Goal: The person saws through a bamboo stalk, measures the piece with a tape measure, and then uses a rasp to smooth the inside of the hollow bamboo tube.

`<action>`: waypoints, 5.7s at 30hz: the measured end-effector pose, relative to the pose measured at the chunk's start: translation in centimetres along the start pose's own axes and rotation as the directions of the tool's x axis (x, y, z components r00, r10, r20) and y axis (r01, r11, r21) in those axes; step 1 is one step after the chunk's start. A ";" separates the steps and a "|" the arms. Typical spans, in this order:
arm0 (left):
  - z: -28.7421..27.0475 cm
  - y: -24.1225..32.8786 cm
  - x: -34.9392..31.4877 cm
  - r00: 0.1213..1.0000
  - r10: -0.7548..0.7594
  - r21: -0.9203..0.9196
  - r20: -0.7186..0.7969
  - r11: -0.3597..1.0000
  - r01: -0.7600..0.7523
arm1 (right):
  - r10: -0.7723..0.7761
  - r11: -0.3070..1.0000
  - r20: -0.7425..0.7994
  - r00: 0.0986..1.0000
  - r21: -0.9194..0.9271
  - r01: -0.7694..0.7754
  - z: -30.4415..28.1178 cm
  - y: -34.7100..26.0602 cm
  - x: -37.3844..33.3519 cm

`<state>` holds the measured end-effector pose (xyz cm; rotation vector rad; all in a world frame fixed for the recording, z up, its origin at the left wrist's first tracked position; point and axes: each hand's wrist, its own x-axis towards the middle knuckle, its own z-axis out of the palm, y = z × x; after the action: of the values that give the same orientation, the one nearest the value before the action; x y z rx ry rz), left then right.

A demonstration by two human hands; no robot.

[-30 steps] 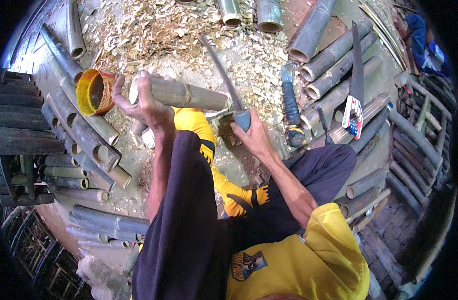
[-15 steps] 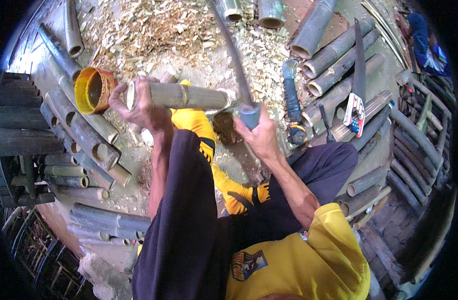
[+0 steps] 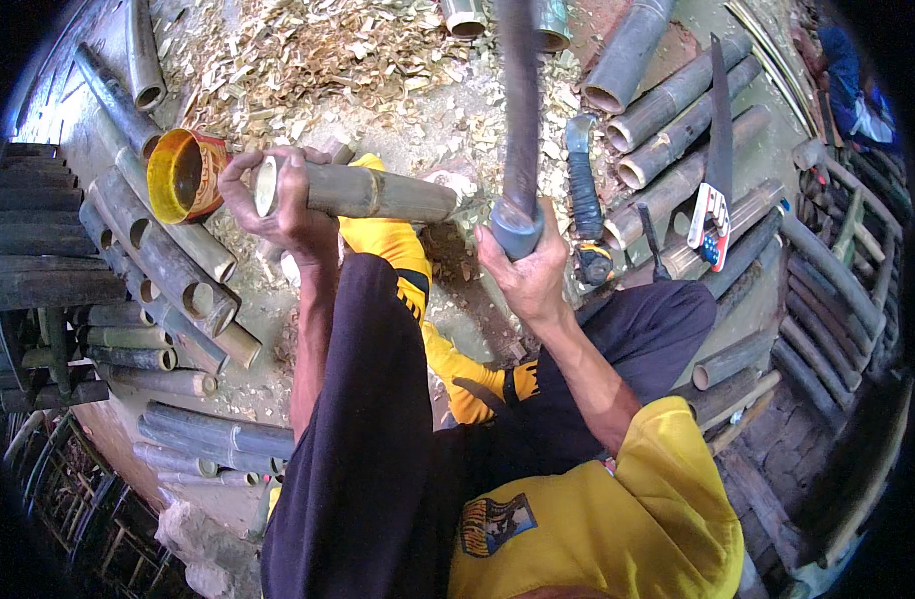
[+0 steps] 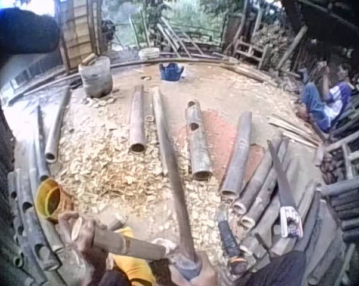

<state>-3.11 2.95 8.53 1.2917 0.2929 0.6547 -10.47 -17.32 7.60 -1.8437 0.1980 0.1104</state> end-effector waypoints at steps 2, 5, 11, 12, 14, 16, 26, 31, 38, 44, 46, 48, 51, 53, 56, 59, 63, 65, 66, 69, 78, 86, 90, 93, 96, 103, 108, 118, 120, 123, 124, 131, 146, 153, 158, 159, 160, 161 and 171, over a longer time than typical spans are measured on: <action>0.6 -1.0 -0.3 0.995 0.081 0.056 0.064 0.995 -0.085 | -0.082 0.982 -0.078 0.994 0.162 0.094 0.5 3.6 -0.2; 1.7 -0.5 -0.5 1.000 -0.006 -0.090 0.030 0.996 0.009 | 0.097 0.953 0.123 0.988 -0.297 -0.057 0.8 8.2 1.0; -0.6 -0.1 0.1 0.997 -0.004 -0.057 0.071 0.998 0.008 | 0.121 0.989 0.092 0.988 -0.095 -0.112 0.4 1.4 0.2; -0.7 -0.4 -0.2 0.997 -0.022 -0.065 0.074 0.998 0.027 | 0.045 0.997 0.048 0.998 -0.065 -0.042 0.4 1.1 -0.2; -0.1 -0.4 -0.2 0.997 0.006 -0.053 0.083 0.999 -0.001 | -0.141 0.990 -0.074 0.987 -0.020 0.140 0.1 0.0 0.0; 1.1 -0.5 -0.5 0.992 -0.002 -0.070 0.127 0.998 0.011 | 0.245 0.967 0.099 0.965 0.051 -0.250 0.1 8.0 0.4; -2.2 -1.2 0.4 0.964 0.083 -0.085 0.251 0.994 -0.064 | -0.054 0.998 -0.038 0.998 0.041 0.055 0.0 0.9 -0.4; -0.7 -0.2 0.8 0.987 -0.143 0.195 0.067 0.973 0.127 | 0.247 0.939 0.189 0.950 -0.287 -0.187 0.6 8.6 0.6; 0.0 0.6 -0.2 0.989 -0.050 -0.091 -0.142 0.995 0.037 | 0.016 0.995 0.064 0.998 -0.097 -0.010 -0.2 -1.0 -0.3; 0.6 0.2 -0.7 0.987 0.004 0.007 -0.160 1.000 -0.003 | 0.065 0.982 0.105 0.992 -0.186 -0.045 1.7 6.5 0.1; 0.9 -0.1 -0.5 0.988 -0.014 -0.003 -0.152 1.000 0.014 | 0.211 0.946 0.190 0.959 -0.287 -0.151 1.6 7.9 0.6; 0.7 0.5 0.1 0.988 -0.011 -0.010 -0.151 1.000 0.010 | 0.243 0.947 0.204 0.948 -0.263 -0.186 1.4 6.7 0.2; -0.2 0.0 -0.6 0.984 -0.013 -0.019 -0.175 1.000 0.010 | 0.185 0.982 0.144 0.972 -0.060 -0.178 0.9 2.5 -0.4; -0.4 0.0 -0.5 0.984 0.011 -0.031 -0.178 0.999 -0.016 | 0.017 1.000 0.035 0.999 0.019 -0.018 1.1 1.4 -0.9; 0.2 0.1 -0.7 0.988 -0.007 -0.015 -0.156 1.000 0.005 | 0.007 1.000 0.072 0.997 0.003 -0.007 1.7 6.0 -0.8; 0.5 0.0 -0.3 0.987 -0.052 -0.036 -0.155 0.998 0.047 | 0.208 0.946 0.187 0.960 -0.288 -0.149 1.4 8.0 1.1; 0.6 0.2 -0.3 0.994 -0.059 -0.179 -0.095 0.983 0.041 | 0.207 0.953 0.110 0.972 -0.248 -0.175 -0.4 4.9 0.1; -0.1 0.1 -0.3 1.000 -0.010 -0.127 -0.026 0.992 0.006 | 0.051 0.987 0.048 0.998 -0.155 -0.043 -0.8 0.8 0.0; -0.4 0.1 -0.1 1.000 0.018 -0.102 0.014 0.995 -0.016 | -0.028 0.994 0.008 1.000 -0.107 0.029 -0.8 -1.0 0.3; -0.4 -0.8 -0.2 0.999 0.008 -0.204 0.040 0.979 0.000 | -0.260 0.965 -0.136 0.956 -0.010 0.261 -0.2 -0.1 0.5; -1.9 -1.2 -0.1 0.993 0.037 -0.214 0.114 0.977 -0.012 | 0.107 0.965 0.126 0.986 -0.253 -0.072 0.6 3.3 1.7; -0.7 -1.9 -0.7 0.981 0.080 -0.196 0.176 0.980 -0.045 | 0.100 0.962 0.075 0.992 -0.260 -0.078 1.0 7.3 0.7; -1.4 -1.5 -0.4 0.987 0.057 -0.216 0.149 0.976 -0.024 | 0.125 0.966 0.142 0.982 -0.242 -0.088 0.6 6.5 0.1; -1.7 -1.2 -0.6 0.988 0.046 -0.176 0.145 0.984 -0.019 | 0.003 0.995 0.035 0.999 -0.096 0.000 0.0 0.9 0.1; -2.1 -1.4 -0.1 0.973 0.096 -0.064 0.208 0.994 -0.085 | -0.245 0.968 -0.058 0.968 -0.077 0.241 0.4 2.2 -0.2; 1.0 -0.5 0.7 0.963 -0.213 -0.027 -0.166 0.977 0.212 | 0.213 0.921 0.158 0.964 -0.362 -0.144 -0.1 6.6 1.3; 1.3 -0.3 -0.9 0.945 -0.139 -0.085 -0.296 0.989 0.119 | -0.119 0.984 0.028 0.992 -0.132 0.122 0.0 -0.2 -0.3; 2.0 -1.1 -1.1 0.973 -0.094 -0.115 -0.212 0.991 0.071 | 0.132 0.950 0.090 0.987 -0.297 -0.100 0.1 5.5 0.7; 0.7 -0.9 -0.8 0.986 -0.044 -0.100 -0.163 0.995 0.027 | 0.095 0.989 0.056 0.994 -0.115 -0.088 0.0 1.4 0.0; 0.3 -1.6 -1.4 0.996 -0.006 -0.144 -0.090 0.990 -0.007 | -0.204 0.979 -0.096 0.974 -0.044 0.201 0.2 0.4 -0.2; 0.4 -1.9 -1.5 0.997 0.027 -0.155 -0.069 0.987 -0.038 | -0.289 0.957 -0.151 0.945 -0.015 0.290 0.2 0.8 -0.2; -1.3 -2.9 -1.0 0.999 0.018 -0.223 -0.041 0.974 -0.027 | 0.187 0.950 0.162 0.969 -0.281 -0.136 0.4 6.2 1.3; -1.4 -2.0 -0.1 0.987 0.145 0.306 -0.064 0.945 -0.119 | 0.180 0.962 0.134 0.975 -0.231 -0.145 -0.4 3.2 1.2; 2.0 -1.2 -1.6 0.961 -0.039 -0.067 -0.274 0.997 0.022 | -0.112 0.970 -0.007 0.994 -0.217 0.108 0.7 5.6 0.1; 0.3 -1.4 -0.8 0.976 -0.018 -0.035 -0.219 0.999 0.011 | 0.208 0.935 0.157 0.965 -0.322 -0.149 0.0 5.8 1.2; -0.6 -1.3 -1.0 0.981 -0.008 0.003 -0.192 1.000 0.008 | 0.209 0.940 0.178 0.962 -0.306 -0.147 -0.1 4.4 0.8; -0.3 -1.2 -0.5 0.984 0.003 -0.055 -0.176 0.998 -0.013 | 0.090 0.969 0.123 0.988 -0.239 -0.059 -0.3 2.4 1.5; -0.4 -1.2 -1.0 0.987 -0.016 -0.094 -0.158 0.996 0.001 | 0.013 0.984 0.061 0.998 -0.179 -0.002 -0.5 0.6 0.7; 0.4 -1.8 -0.1 0.997 -0.046 0.014 0.064 0.999 0.046 | 0.479 0.877 0.283 0.831 -0.123 -0.464 -0.3 6.2 1.2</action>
<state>-2.51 2.34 6.90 1.3116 0.2735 0.5718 -10.50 -19.33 1.65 -1.7635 0.4353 0.7507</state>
